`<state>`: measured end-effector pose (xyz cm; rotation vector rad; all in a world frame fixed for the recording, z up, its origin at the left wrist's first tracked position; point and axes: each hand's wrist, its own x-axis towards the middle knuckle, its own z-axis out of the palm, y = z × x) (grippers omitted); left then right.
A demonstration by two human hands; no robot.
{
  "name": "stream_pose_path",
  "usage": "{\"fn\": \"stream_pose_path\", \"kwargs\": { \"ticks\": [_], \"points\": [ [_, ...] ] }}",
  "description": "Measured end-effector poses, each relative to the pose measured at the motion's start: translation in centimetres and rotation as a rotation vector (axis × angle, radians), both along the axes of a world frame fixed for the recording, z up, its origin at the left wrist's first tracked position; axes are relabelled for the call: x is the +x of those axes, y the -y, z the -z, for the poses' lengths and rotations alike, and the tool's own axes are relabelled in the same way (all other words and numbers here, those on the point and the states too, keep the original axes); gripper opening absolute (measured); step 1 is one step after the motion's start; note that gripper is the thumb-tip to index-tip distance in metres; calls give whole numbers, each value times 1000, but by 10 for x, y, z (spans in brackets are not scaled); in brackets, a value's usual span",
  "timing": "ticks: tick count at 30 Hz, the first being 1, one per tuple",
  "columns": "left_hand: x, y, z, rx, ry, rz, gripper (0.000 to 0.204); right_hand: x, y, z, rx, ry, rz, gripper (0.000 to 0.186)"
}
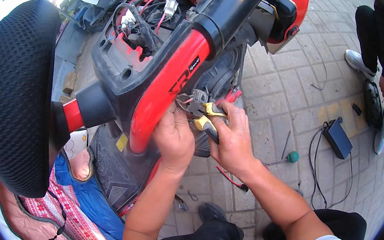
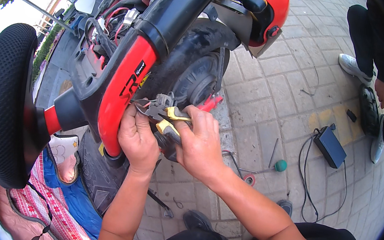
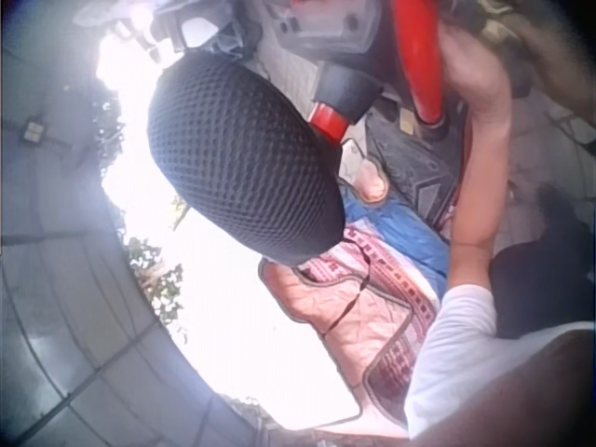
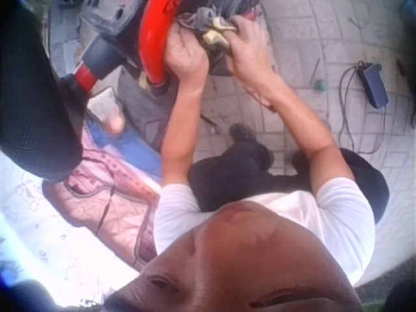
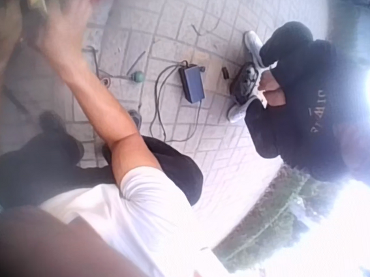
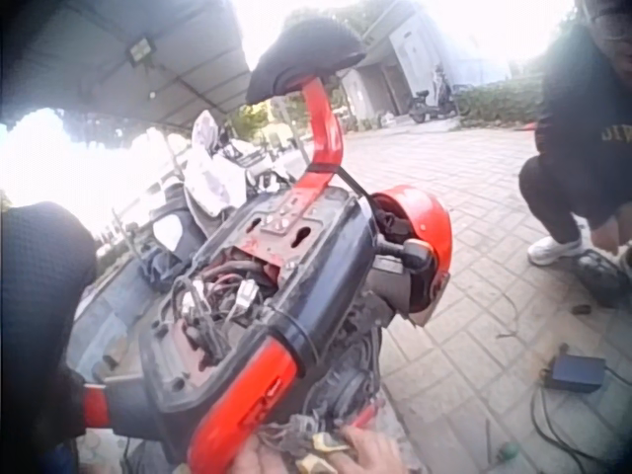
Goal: The person sits on the ground and repairs the wiring of a red electric scooter. They strip wire ends with pliers, twist the wires together, and wrap the connections with red electrical tape.
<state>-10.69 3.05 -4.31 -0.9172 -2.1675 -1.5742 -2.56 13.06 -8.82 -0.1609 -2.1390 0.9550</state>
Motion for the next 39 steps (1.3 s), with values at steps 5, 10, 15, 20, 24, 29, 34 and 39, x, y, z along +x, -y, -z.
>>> {"fn": "stream_pose_path", "kwargs": {
  "ticks": [5, 10, 15, 20, 24, 29, 34, 39],
  "points": [
    [-1, 0, 6, 74, 73, 19, 21, -5, -7, 4, 16, -58, -14, 43],
    [-8, 1, 17, 138, 30, 71, 21, -14, -31, 6, 174, -110, -17, 34],
    [-10, 6, 16, 114, 37, 92, 20, -30, -77, -10, 502, -108, -61, 29],
    [-9, 6, 11, 128, 109, 147, 19, -48, -112, -35, 758, -109, -131, 21],
    [-7, 7, 9, 152, 170, 168, 19, -54, -112, -32, 784, -112, -175, 24],
    [-7, 6, 7, 153, 195, 170, 19, -49, -103, -27, 737, -111, -153, 24],
    [-6, 7, 6, 138, 201, 181, 19, -48, -105, -25, 713, -132, -195, 24],
    [-6, 8, 5, 134, 206, 197, 20, -43, -105, -29, 649, -100, -266, 24]
  ]
}}
